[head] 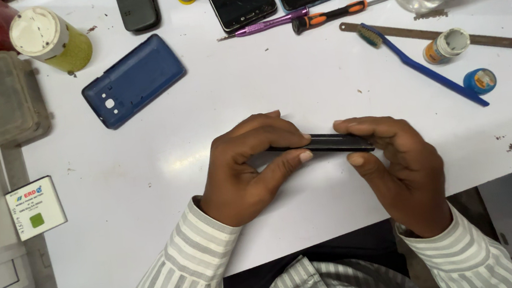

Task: The person disassembles a mobile phone, separating the internal board from the frame, then uses a screwdriver on the phone body and brushes the internal components. They then fit the blue back cover onto the phone and begin handling another phone at the end.

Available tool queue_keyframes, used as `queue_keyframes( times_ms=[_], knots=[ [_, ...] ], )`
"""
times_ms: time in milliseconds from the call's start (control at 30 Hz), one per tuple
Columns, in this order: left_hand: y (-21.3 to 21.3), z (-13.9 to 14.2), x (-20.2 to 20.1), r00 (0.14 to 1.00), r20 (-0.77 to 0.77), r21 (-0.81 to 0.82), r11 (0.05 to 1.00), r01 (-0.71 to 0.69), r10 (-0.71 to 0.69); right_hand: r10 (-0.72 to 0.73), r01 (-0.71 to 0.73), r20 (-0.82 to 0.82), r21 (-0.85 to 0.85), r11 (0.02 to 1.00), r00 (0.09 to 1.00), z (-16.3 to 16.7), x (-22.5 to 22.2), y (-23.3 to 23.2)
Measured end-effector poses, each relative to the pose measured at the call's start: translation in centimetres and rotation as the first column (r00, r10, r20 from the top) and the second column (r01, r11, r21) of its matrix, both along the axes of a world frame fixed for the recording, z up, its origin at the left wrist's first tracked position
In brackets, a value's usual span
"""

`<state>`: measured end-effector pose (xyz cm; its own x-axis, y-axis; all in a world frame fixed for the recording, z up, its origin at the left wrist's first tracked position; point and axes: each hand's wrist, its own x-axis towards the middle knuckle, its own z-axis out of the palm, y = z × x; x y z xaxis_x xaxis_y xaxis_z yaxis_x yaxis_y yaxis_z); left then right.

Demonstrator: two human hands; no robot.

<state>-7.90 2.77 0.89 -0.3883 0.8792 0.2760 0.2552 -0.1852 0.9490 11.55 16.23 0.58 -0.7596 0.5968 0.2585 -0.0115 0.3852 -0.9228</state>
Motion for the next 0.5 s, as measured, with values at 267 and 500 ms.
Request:
queue_keyframes(
  times_ms=[267,500],
  knots=[
    [-0.2,0.1,-0.1,0.997,0.056,0.032,0.999,0.041,-0.043,-0.108,0.11,-0.023,0.273,0.956,0.994,2.7,1.3,-0.9],
    [-0.7,0.6,0.4,0.998,-0.051,0.11,0.993,0.046,-0.041,-0.107,0.077,0.019,0.573,0.816,0.994,4.6,-0.9,-2.0]
  ],
)
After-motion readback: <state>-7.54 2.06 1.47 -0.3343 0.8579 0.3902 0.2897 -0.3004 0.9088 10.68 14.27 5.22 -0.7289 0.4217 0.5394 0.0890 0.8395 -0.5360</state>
